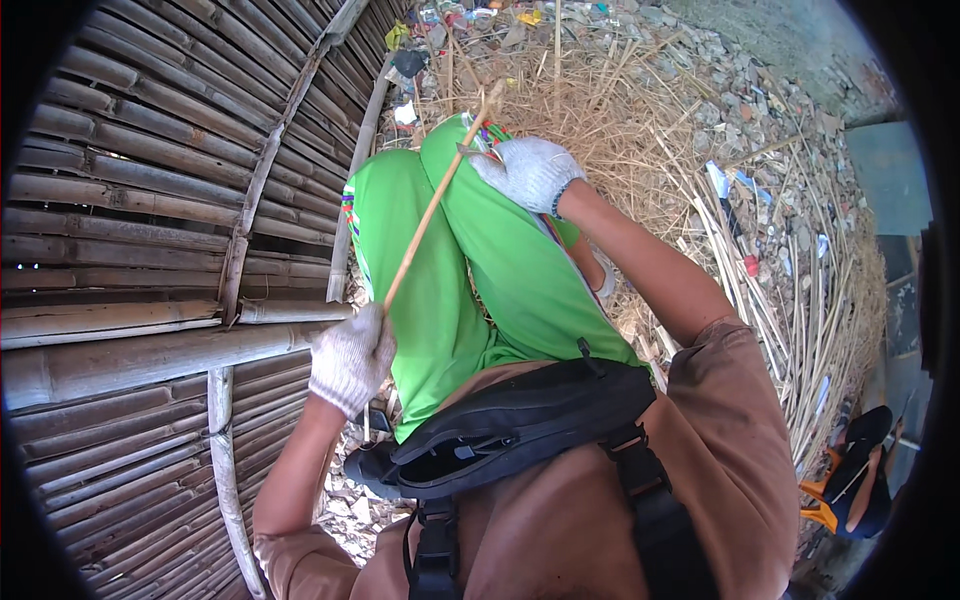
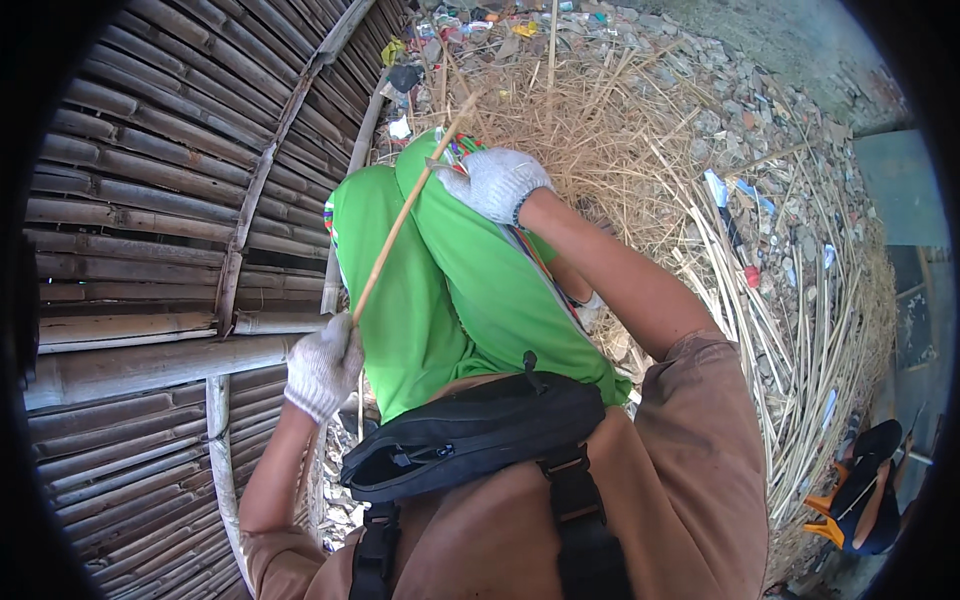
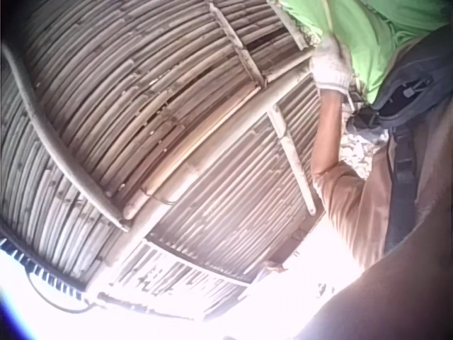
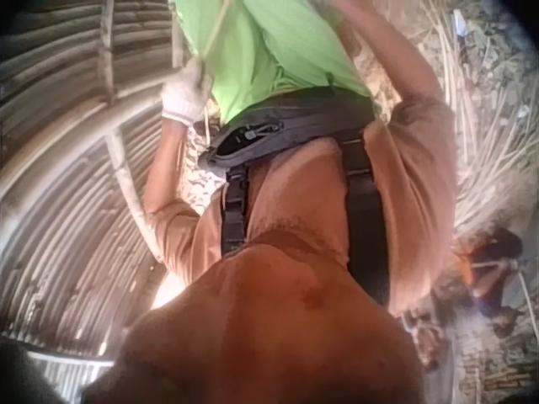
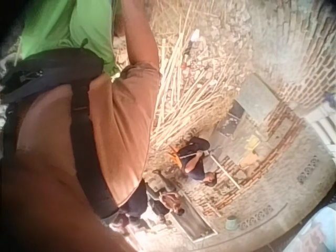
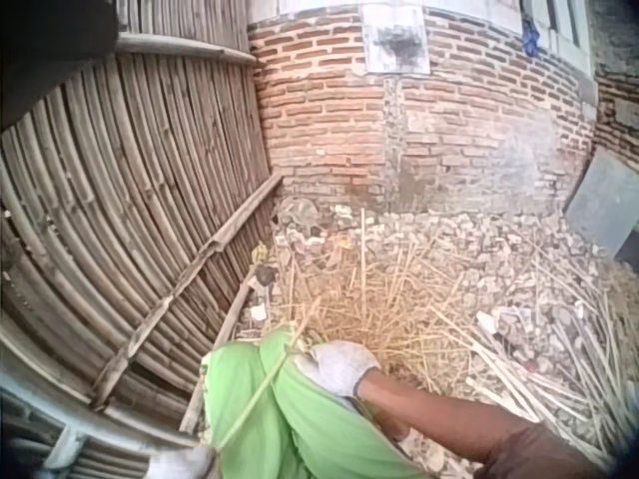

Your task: The person strips layers from a bamboo stick using a small blade held in one gloved hand while the other hand holds the stick steady against their lap.

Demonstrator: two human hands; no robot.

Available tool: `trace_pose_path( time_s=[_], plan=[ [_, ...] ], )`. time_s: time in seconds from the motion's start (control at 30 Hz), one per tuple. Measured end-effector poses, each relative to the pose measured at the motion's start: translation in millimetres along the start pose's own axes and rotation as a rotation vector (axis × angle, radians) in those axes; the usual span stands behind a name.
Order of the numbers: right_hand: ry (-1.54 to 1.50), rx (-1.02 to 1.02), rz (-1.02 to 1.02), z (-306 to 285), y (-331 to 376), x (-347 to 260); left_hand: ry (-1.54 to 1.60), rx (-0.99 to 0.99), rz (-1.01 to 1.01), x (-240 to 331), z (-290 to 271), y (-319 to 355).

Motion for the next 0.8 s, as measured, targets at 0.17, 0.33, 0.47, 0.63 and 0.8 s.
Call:
trace_pose_path(
  time_s=[0.17, 0.33, 0.47, 0.63, 0.8],
  plan=[
    [0.006, 0.005, -0.012, -5.7, 0.0, -8.5, -0.069, 0.01, 0.113, 6.7, 16.3, -111.3],
    [0.0, -0.014, 0.005, -10.9, 1.9, -11.0, -0.122, 0.033, 0.21, 14.2, 32.7, -170.4],
    [-0.002, -0.009, 0.027, -4.4, 1.9, -5.3, -0.193, 0.029, 0.188, 15.8, 29.1, -158.0],
    [-0.027, -0.006, 0.04, 0.2, -0.3, 0.1, -0.243, 0.018, 0.175, 9.5, 19.8, -116.6],
    [-0.031, -0.004, 0.036, 1.5, -0.5, -0.8, -0.319, -0.049, 0.105, 7.0, -2.3, -67.2]
  ],
)
Point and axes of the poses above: each hand's wrist, its own y-axis away from the middle knuckle, its own z-axis out of the palm, x = y × z, the point moved 1 cm from there along -y, towards the middle knuckle
